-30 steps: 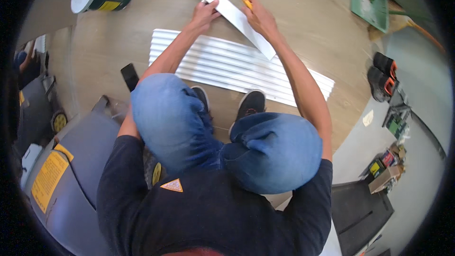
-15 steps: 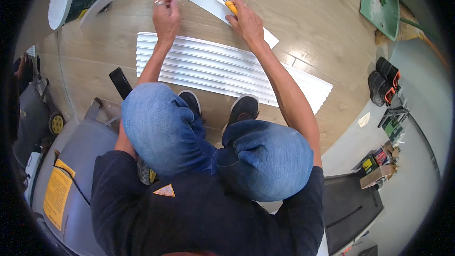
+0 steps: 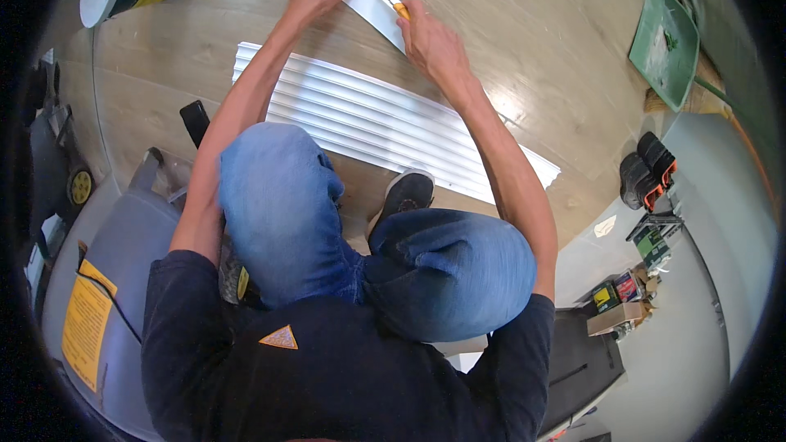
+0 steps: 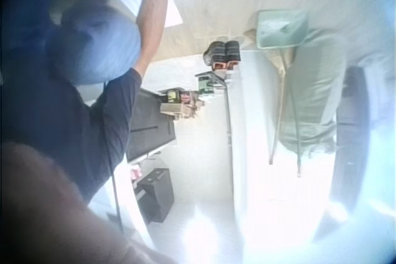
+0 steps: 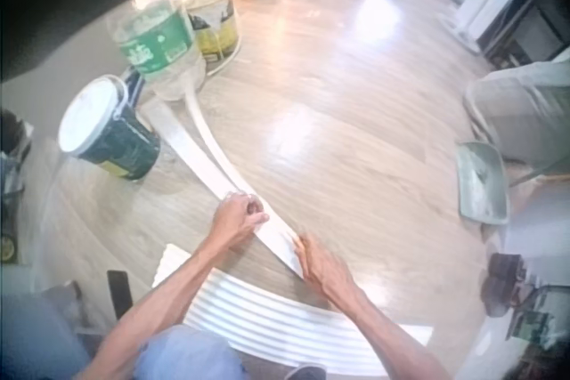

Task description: The person cuts a white plastic strip with a utility knife while sitting on the floor.

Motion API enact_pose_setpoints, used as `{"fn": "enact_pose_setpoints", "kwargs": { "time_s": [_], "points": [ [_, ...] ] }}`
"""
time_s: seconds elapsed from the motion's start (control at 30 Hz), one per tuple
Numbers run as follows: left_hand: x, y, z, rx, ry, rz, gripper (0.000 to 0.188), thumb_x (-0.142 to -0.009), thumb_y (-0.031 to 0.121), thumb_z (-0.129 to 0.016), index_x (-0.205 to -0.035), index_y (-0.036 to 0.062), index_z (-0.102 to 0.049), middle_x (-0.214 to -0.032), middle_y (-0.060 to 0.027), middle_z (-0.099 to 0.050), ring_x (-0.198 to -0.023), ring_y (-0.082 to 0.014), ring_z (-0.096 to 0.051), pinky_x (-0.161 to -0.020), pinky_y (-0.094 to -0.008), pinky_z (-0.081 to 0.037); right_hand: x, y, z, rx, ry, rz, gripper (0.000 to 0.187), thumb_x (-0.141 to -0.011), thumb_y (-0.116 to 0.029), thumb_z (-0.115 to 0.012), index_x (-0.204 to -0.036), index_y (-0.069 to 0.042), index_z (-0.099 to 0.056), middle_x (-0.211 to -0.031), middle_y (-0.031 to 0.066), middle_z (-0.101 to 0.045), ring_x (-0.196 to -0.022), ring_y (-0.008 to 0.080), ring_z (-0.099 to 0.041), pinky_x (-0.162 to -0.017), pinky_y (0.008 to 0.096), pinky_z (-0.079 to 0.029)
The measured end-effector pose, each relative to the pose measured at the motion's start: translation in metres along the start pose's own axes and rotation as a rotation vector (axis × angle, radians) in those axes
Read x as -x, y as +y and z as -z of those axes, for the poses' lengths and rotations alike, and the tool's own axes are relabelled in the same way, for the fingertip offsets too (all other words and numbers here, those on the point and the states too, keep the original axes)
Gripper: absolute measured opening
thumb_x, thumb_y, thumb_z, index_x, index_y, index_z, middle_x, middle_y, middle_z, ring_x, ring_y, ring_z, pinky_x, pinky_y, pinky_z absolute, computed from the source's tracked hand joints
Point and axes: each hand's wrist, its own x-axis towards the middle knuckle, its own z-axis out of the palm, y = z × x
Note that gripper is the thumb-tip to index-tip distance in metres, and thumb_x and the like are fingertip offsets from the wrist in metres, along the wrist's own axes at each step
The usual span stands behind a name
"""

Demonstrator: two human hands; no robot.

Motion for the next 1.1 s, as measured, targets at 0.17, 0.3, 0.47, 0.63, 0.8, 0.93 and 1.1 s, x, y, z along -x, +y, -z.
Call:
{"fn": "enact_pose_setpoints", "kwargs": {
  "time_s": [0.17,0.3,0.47,0.63,0.8,0.93,1.1],
  "points": [
    [-0.006,0.007,0.007,-0.064,-0.094,0.039,0.027,-0.071,0.030,-0.071,-0.086,0.0082,-0.070,-0.088,-0.0111,-0.066,-0.088,-0.0299,-0.060,-0.075,-0.0419,-0.049,-0.008,-0.003,-0.002,0.077,-0.044,0.017,0.024,-0.097,-0.028,-0.041,-0.109,-0.008,-0.040,-0.080,0.0226,-0.064,-0.074,0.0448,-0.060,-0.065,0.0538,-0.043],
    [-0.010,0.010,0.008,0.027,-0.017,0.048,0.021,-0.064,0.026,-0.071,-0.066,0.0056,-0.066,-0.077,-0.0150,-0.064,-0.081,-0.0343,-0.061,-0.072,-0.0441,-0.049,-0.010,-0.003,-0.004,0.110,-0.058,-0.006,0.023,-0.097,-0.028,-0.041,-0.108,-0.008,-0.040,-0.081,0.0228,-0.064,-0.075,0.0453,-0.060,-0.065,0.0544,-0.043],
    [-0.013,0.011,0.007,-0.013,-0.044,0.086,0.019,-0.065,0.024,-0.070,-0.069,0.0053,-0.067,-0.077,-0.0171,-0.064,-0.080,-0.0344,-0.062,-0.070,-0.0452,-0.050,-0.011,-0.005,-0.003,0.096,-0.048,0.014,0.022,-0.097,-0.028,-0.042,-0.108,-0.009,-0.041,-0.082,0.0230,-0.064,-0.076,0.0457,-0.060,-0.065,0.0545,-0.044],
    [-0.013,0.010,0.008,0.000,-0.024,0.067,0.019,-0.065,0.023,-0.069,-0.070,0.0046,-0.068,-0.077,-0.0176,-0.065,-0.080,-0.0348,-0.062,-0.070,-0.0451,-0.050,-0.014,-0.012,-0.002,0.142,-0.074,-0.050,0.022,-0.097,-0.027,-0.043,-0.109,-0.009,-0.042,-0.083,0.0231,-0.064,-0.078,0.0451,-0.060,-0.066,0.0539,-0.045],
    [-0.012,0.009,0.006,0.016,0.008,0.077,0.017,-0.065,0.020,-0.070,-0.070,0.0038,-0.067,-0.076,-0.0178,-0.065,-0.080,-0.0350,-0.063,-0.071,-0.0446,-0.051,-0.013,-0.018,-0.001,0.146,-0.064,-0.042,0.021,-0.097,-0.026,-0.043,-0.109,-0.009,-0.042,-0.084,0.0231,-0.064,-0.078,0.0445,-0.061,-0.066,0.0538,-0.045],
    [-0.012,0.005,0.006,0.006,-0.091,0.105,0.020,-0.070,0.030,-0.073,-0.076,0.0122,-0.068,-0.080,-0.0059,-0.067,-0.088,-0.0273,-0.061,-0.071,-0.0420,-0.050,-0.013,-0.020,-0.001,0.176,-0.071,-0.076,0.022,-0.097,-0.026,-0.043,-0.109,-0.008,-0.042,-0.085,0.0233,-0.064,-0.078,0.0444,-0.061,-0.066,0.0539,-0.045],
    [-0.012,0.005,0.006,0.027,-0.093,0.125,0.019,-0.070,0.029,-0.074,-0.075,0.0124,-0.067,-0.078,-0.0062,-0.067,-0.088,-0.0273,-0.062,-0.072,-0.0418,-0.050,-0.013,-0.020,0.002,0.167,-0.065,-0.064,0.022,-0.097,-0.025,-0.043,-0.110,-0.007,-0.041,-0.085,0.0237,-0.064,-0.079,0.0442,-0.061,-0.067,0.0535,-0.045]
  ]
}}
